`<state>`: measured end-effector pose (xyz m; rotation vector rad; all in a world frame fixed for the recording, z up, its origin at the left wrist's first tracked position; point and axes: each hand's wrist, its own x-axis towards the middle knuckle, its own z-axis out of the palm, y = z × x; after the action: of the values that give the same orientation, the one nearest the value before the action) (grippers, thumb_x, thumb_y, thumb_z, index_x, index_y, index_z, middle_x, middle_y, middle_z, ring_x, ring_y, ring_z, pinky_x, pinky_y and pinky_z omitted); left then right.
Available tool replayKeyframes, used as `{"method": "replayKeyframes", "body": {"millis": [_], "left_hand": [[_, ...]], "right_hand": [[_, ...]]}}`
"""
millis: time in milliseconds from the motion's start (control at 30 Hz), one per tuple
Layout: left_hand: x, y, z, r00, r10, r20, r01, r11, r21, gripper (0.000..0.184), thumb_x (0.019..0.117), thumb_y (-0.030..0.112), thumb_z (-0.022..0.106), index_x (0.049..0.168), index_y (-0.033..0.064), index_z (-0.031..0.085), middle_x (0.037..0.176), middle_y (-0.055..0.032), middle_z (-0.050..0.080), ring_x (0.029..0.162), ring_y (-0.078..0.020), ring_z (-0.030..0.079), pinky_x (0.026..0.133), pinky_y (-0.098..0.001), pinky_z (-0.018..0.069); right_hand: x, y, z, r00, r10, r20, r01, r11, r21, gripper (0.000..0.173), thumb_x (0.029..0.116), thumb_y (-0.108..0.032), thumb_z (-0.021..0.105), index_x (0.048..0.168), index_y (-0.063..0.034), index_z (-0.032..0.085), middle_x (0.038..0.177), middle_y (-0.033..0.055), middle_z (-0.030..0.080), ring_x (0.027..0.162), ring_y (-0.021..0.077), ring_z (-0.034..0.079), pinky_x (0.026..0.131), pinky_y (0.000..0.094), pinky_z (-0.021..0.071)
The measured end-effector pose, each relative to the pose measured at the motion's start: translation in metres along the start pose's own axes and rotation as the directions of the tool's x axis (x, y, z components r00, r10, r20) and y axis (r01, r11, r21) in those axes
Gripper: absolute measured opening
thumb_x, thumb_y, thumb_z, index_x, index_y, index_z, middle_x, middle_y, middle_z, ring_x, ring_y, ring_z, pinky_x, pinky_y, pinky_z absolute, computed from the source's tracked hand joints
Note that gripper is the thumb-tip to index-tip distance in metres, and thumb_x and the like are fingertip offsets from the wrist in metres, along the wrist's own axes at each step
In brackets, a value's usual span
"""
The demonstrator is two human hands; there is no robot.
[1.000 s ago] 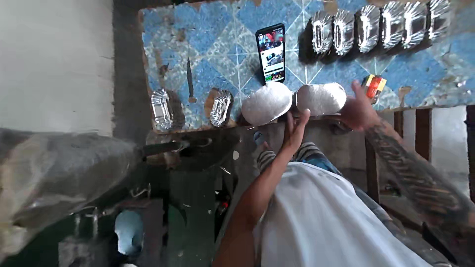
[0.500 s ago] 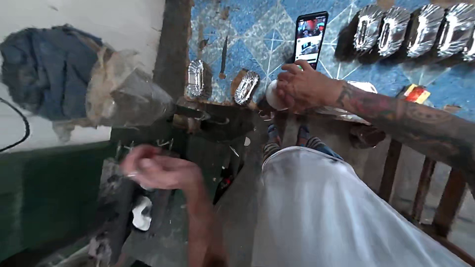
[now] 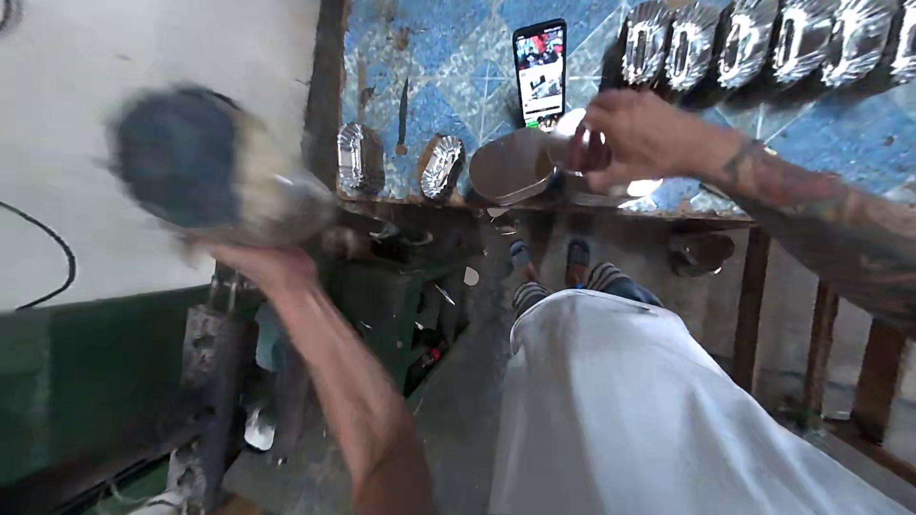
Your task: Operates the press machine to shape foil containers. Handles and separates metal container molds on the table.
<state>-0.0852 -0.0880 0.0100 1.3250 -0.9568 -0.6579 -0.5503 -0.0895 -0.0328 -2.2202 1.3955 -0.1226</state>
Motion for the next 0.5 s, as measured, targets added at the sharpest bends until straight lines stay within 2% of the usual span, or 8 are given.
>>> {"method": "replayKeyframes", "body": {"millis": [67, 133, 167, 233, 300, 367, 433, 500], "left_hand": [[-0.075, -0.001, 0.037, 0.978, 0.002, 0.208, -0.014, 0.998, 0.056, 0.062, 0.1078, 0.056, 0.024, 0.15, 0.0131, 0.039, 0.141, -0.0006, 0.056, 0.128, -0.0108, 0.056, 0.108, -0.0375, 0.0493], [-0.13, -0.023, 0.069, 0.851, 0.109, 0.514, -0.182, 0.979, 0.094, 0.052, 0.1007, 0.062, 0.049, 0.128, 0.0188, 0.061, 0.131, 0.0051, 0.066, 0.125, -0.0083, 0.059, 0.109, -0.0347, 0.0482], [-0.153, -0.039, 0.084, 0.743, 0.167, 0.648, -0.348, 0.924, 0.16, 0.05, 0.1022, 0.058, 0.049, 0.122, 0.0161, 0.065, 0.128, 0.0008, 0.067, 0.125, -0.012, 0.058, 0.112, -0.0383, 0.0416], [-0.196, -0.081, 0.121, 0.511, 0.189, 0.839, -0.565, 0.809, 0.162, 0.042, 0.0986, 0.051, 0.055, 0.115, 0.0178, 0.075, 0.122, -0.0053, 0.07, 0.116, -0.0214, 0.061, 0.106, -0.0468, 0.0418], [-0.238, -0.127, 0.168, 0.258, 0.08, 0.963, -0.628, 0.771, 0.104, 0.041, 0.099, 0.05, 0.056, 0.121, 0.0209, 0.075, 0.124, -0.0051, 0.07, 0.114, -0.0245, 0.063, 0.103, -0.0484, 0.0469], [-0.282, -0.169, 0.21, 0.052, -0.14, 0.989, -0.641, 0.754, 0.141, 0.052, 0.102, 0.056, 0.049, 0.133, 0.0186, 0.067, 0.133, -0.0058, 0.068, 0.126, -0.026, 0.061, 0.112, -0.0482, 0.044], [-0.317, -0.198, 0.239, -0.036, -0.296, 0.955, -0.563, 0.795, 0.225, 0.053, 0.1027, 0.053, 0.05, 0.132, 0.0135, 0.068, 0.133, -0.0102, 0.069, 0.127, -0.0293, 0.062, 0.113, -0.0514, 0.0432], [-0.325, -0.2, 0.25, 0.018, -0.324, 0.946, -0.501, 0.815, 0.289, 0.044, 0.0973, 0.046, 0.062, 0.117, 0.0095, 0.076, 0.118, -0.0135, 0.074, 0.112, -0.032, 0.069, 0.101, -0.0525, 0.0515]], "right_hand": [[-0.016, 0.02, 0.026, 0.999, 0.039, -0.007, -0.039, 0.999, 0.001, 0.069, 0.0773, -0.044, 0.085, 0.129, -0.0028, 0.065, 0.136, 0.0326, 0.055, 0.126, 0.0534, 0.053, 0.099, 0.0718, 0.0429], [-0.02, 0.034, 0.043, 1.0, -0.006, -0.007, 0.007, 0.999, 0.048, 0.064, 0.0796, -0.044, 0.084, 0.127, -0.0064, 0.064, 0.136, 0.0307, 0.056, 0.128, 0.0517, 0.053, 0.1, 0.069, 0.0429], [-0.02, 0.04, 0.046, 0.999, -0.043, -0.006, 0.043, 0.996, 0.083, 0.062, 0.0823, -0.049, 0.08, 0.127, -0.0082, 0.065, 0.136, 0.0286, 0.057, 0.127, 0.0492, 0.054, 0.101, 0.0665, 0.0441], [-0.015, 0.049, 0.038, 0.996, -0.085, 0.037, 0.077, 0.981, 0.176, 0.059, 0.0921, -0.057, 0.063, 0.127, -0.0099, 0.067, 0.139, 0.0241, 0.058, 0.128, 0.0427, 0.057, 0.105, 0.0611, 0.0463], [-0.015, 0.048, 0.027, 0.995, -0.038, 0.096, 0.019, 0.981, 0.193, 0.063, 0.0985, -0.062, 0.047, 0.129, -0.0109, 0.069, 0.146, 0.0214, 0.056, 0.134, 0.0381, 0.056, 0.111, 0.0573, 0.0451], [-0.018, 0.032, 0.025, 0.989, 0.068, 0.134, -0.075, 0.996, 0.047, 0.079, 0.0899, -0.075, 0.049, 0.134, -0.0118, 0.064, 0.157, 0.0258, 0.042, 0.148, 0.0432, 0.037, 0.119, 0.0623, 0.0309], [-0.021, 0.009, 0.03, 0.972, 0.191, 0.136, -0.182, 0.98, -0.075, 0.086, 0.0801, -0.071, 0.068, 0.139, -0.0096, 0.057, 0.162, 0.0301, 0.03, 0.153, 0.0485, 0.026, 0.118, 0.0702, 0.0235], [-0.025, -0.003, 0.045, 0.966, 0.255, 0.037, -0.251, 0.964, -0.089, 0.074, 0.0761, -0.044, 0.085, 0.135, -0.0061, 0.059, 0.154, 0.0278, 0.044, 0.145, 0.0477, 0.04, 0.114, 0.0688, 0.032]]}}
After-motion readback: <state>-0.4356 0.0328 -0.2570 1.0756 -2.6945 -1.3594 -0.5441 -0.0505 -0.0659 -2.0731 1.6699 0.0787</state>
